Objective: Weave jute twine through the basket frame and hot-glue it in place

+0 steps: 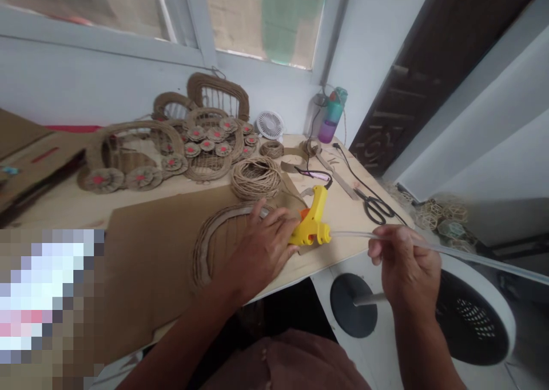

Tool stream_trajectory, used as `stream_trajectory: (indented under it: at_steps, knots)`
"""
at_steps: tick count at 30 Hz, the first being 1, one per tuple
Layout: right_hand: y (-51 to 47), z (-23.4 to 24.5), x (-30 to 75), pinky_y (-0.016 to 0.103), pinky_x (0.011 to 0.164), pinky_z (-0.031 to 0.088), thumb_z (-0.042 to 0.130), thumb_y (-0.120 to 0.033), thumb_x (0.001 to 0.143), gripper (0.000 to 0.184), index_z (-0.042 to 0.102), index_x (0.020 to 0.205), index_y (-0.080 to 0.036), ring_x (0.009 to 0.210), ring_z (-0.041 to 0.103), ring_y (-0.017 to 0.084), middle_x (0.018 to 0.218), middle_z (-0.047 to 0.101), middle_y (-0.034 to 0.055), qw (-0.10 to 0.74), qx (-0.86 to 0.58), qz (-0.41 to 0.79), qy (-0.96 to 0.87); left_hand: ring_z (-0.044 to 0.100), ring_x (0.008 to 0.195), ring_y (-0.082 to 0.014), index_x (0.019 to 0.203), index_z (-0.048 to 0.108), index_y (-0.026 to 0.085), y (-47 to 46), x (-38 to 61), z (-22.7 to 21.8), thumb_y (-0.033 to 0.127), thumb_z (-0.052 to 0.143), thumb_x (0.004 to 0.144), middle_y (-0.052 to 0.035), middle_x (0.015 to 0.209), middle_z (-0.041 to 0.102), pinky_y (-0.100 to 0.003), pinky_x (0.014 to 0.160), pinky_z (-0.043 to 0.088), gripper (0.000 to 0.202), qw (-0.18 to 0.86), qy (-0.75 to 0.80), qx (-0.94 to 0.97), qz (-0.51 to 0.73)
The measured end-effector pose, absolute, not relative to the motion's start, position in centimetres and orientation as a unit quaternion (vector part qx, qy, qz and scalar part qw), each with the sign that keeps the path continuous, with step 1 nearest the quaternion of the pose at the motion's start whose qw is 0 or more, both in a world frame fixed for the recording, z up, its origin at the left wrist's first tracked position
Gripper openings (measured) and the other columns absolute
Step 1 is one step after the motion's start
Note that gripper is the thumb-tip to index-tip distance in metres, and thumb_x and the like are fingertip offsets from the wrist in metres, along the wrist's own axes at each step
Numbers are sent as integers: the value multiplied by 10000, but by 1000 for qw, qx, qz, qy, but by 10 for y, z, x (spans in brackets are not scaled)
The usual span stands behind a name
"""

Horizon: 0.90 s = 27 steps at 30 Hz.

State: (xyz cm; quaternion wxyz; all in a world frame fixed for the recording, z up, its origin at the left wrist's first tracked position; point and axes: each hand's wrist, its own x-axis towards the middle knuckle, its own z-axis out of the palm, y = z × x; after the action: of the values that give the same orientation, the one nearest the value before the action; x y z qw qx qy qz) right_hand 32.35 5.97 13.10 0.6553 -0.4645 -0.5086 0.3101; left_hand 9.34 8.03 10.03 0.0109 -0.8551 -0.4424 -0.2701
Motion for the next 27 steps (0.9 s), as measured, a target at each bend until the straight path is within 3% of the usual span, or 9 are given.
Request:
stream_trajectory:
  at_steps: [6, 10, 13, 16, 21, 27]
  knots:
    - [63, 137, 331, 232, 497, 438, 563, -378, 945, 250, 719, 903, -186, 547, 560, 114, 607, 616, -1, 633, -422, 320, -564, 537, 1233, -230, 1166, 569, 184, 81, 89, 103, 273, 490, 920, -83, 1197, 668, -548, 1181, 213, 273, -111, -443, -851, -257]
    - [69, 149, 340, 326, 725, 513, 514, -365, 965, 285, 677, 1162, -237, 733, 621, 160, 792, 670, 20, 579, -411, 244, -660, 533, 1235, -230, 1180, 565, 199, 81, 87, 109, 292, 486, 920, -74, 1230, 646, -545, 1193, 176, 287, -181, -428, -851, -244]
    - [81, 165, 346, 427, 970, 460, 523, -397, 952, 370, 601, 1288, -265, 1053, 620, 234, 1091, 685, 56, 470, -366, 192, -780, 536, 1228, -229, 1184, 564, 199, 83, 86, 116, 311, 499, 915, -66, 1231, 634, -555, 1200, 129, 299, -249, -407, -849, -225]
    - [99, 182, 347, 459, 1086, 378, 585, -429, 916, 537, 478, 1413, -256, 1284, 496, 271, 1360, 576, 89, 295, -285, 151, -899, 532, 1238, -224, 1191, 559, 202, 87, 85, 126, 317, 499, 912, -61, 1257, 621, -544, 1206, 93, 307, -309, -381, -848, -202]
    - [119, 188, 340, 434, 1017, 444, 620, -445, 903, 712, 320, 1512, -235, 1193, 567, 245, 1302, 620, 115, 105, -202, 160, -961, 521, 1252, -215, 1212, 542, 227, 94, 83, 133, 390, 497, 922, -46, 1284, 624, -487, 1215, 47, 335, -387, -316, -849, -174]
    - [109, 174, 335, 313, 941, 499, 601, -426, 922, 688, 298, 1522, -283, 1153, 606, 185, 1383, 575, 86, 56, -190, 342, -919, 496, 1232, -222, 1207, 569, 210, 89, 79, 119, 434, 487, 931, -44, 1230, 638, -392, 1146, 240, 364, -468, -265, -832, -134]
